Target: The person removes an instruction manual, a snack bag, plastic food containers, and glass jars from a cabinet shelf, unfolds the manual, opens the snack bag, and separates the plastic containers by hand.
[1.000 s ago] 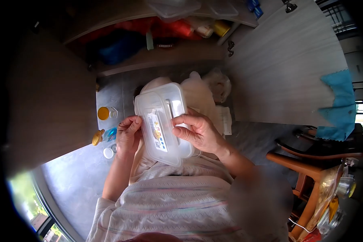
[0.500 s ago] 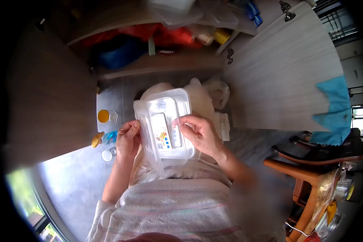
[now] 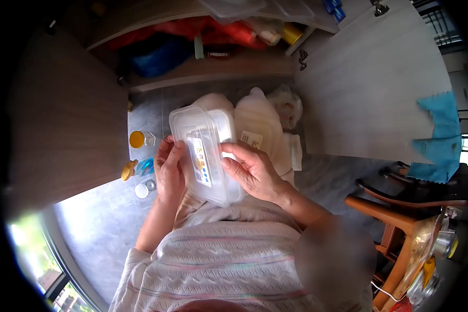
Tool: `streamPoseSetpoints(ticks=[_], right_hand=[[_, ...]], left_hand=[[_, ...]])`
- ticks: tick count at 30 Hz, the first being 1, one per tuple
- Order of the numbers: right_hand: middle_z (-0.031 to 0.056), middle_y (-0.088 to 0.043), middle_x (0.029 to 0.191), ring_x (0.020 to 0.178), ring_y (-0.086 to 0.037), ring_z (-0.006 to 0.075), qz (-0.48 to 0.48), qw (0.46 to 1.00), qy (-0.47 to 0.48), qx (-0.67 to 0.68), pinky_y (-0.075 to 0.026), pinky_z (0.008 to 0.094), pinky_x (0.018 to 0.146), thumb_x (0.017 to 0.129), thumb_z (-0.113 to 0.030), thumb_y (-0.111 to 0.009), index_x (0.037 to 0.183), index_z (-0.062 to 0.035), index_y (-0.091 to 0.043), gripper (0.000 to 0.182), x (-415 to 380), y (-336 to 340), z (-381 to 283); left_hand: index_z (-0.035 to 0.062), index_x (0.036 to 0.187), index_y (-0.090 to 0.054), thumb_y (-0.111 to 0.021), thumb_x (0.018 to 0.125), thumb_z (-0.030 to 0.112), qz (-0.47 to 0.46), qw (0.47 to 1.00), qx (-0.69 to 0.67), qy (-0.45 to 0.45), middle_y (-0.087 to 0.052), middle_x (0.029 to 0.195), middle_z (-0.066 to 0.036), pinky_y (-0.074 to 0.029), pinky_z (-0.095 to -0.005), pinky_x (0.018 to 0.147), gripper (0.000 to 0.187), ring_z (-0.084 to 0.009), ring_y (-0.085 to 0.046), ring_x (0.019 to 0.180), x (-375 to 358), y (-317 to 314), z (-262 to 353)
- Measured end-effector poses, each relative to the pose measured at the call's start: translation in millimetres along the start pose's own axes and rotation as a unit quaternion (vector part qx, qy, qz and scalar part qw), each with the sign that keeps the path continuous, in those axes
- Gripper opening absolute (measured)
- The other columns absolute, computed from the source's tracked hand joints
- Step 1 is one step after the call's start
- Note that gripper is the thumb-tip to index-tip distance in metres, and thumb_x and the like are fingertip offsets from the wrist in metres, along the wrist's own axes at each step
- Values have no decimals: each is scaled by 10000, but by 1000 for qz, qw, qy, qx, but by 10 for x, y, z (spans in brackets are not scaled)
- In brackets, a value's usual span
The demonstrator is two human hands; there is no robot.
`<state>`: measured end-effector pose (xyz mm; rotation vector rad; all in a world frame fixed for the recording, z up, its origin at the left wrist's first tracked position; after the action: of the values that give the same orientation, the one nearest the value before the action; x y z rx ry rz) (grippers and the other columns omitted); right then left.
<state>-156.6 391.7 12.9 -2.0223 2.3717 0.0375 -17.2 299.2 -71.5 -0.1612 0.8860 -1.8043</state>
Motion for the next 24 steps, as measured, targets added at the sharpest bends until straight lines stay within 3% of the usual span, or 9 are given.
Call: streamPoseSetpoints(ticks=[1, 7, 11, 13, 15, 18, 19, 22, 24], right_hand=[[65, -530, 1013, 869, -519, 78, -24, 1000, -6, -4, -440, 187, 702, 895, -135, -504, 1224, -1, -427, 364, -25, -21, -18], [34, -512, 753, 608, -453, 70, 41, 996, 62, -38, -416, 223, 593, 843, -211, -589, 1367, -41, -182, 685, -202, 112, -56], [96, -578, 816, 695, -566, 129, 118, 981, 33, -152, -461, 244, 651, 767, -114, -658, 1378, -54, -138, 805, -348, 308, 3], [135, -608, 913, 821, -610, 165, 164, 973, 42, -160, -484, 271, 703, 767, -54, -628, 1378, -56, -133, 787, -435, 469, 90], [127, -608, 889, 799, -607, 153, 188, 964, 30, -185, -483, 267, 692, 771, -52, -626, 1379, -57, -135, 782, -541, 605, 128], [117, -592, 900, 799, -592, 148, 218, 959, 4, -182, -477, 262, 695, 789, -46, -613, 1369, -48, -163, 734, -618, 715, 194], [115, -587, 910, 807, -588, 150, 233, 957, -1, -172, -474, 261, 699, 793, -47, -611, 1365, -43, -173, 720, -626, 747, 252], [116, -573, 939, 829, -578, 156, 277, 950, 5, -145, -469, 259, 715, 800, -49, -608, 1350, -30, -199, 686, -608, 826, 397], [118, -569, 953, 846, -574, 156, 299, 944, 21, -141, -468, 260, 729, 803, -51, -608, 1341, -22, -212, 669, -622, 847, 440]], left_hand=[[26, 1009, -526, -609, 801, 65, -7, 1000, 11, 0, -595, 921, -44, -431, -214, 761, 227, -102, -545, 824, -22, -70, 40], [-26, 1163, -399, -600, 788, -10, -78, 994, 77, -30, -573, 1031, -99, -416, -254, 856, 426, -145, -539, 950, -181, -322, 75], [-44, 1276, -295, -587, 799, -3, -94, 986, 138, -13, -510, 1139, -116, -397, -276, 898, 560, -174, -499, 1041, -269, -447, -96], [-55, 1253, -346, -604, 790, 25, -150, 934, 323, -31, -530, 1112, -126, -425, -273, 843, 535, -162, -521, 984, -310, -572, -84], [-31, 1225, -407, -632, 754, 46, -188, 847, 492, -65, -540, 1100, -147, -444, -283, 800, 527, -181, -543, 948, -315, -618, -107], [-5, 1216, -431, -625, 728, 29, -200, 775, 579, -153, -527, 1120, -152, -447, -311, 815, 526, -227, -545, 962, -271, -779, -38], [12, 1215, -438, -609, 718, 23, -199, 748, 589, -234, -482, 1180, -162, -445, -337, 846, 526, -280, -526, 1019, -253, -837, 6], [8, 1224, -426, -592, 740, 37, -158, 755, 584, -251, -429, 1238, -171, -427, -349, 888, 513, -300, -483, 1095, -121, -899, 40], [4, 1261, -384, -574, 773, 51, -160, 823, 520, -164, -408, 1263, -171, -389, -354, 931, 526, -292, -445, 1142, -41, -864, -50]])
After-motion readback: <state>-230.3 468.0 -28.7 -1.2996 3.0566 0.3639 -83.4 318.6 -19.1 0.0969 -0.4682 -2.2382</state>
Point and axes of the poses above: each hand's wrist, its own x-axis towards the middle knuckle, its own y-axis out of the back of the hand, z = x × y, the point moved 7 cm from there along x, towards the middle knuckle
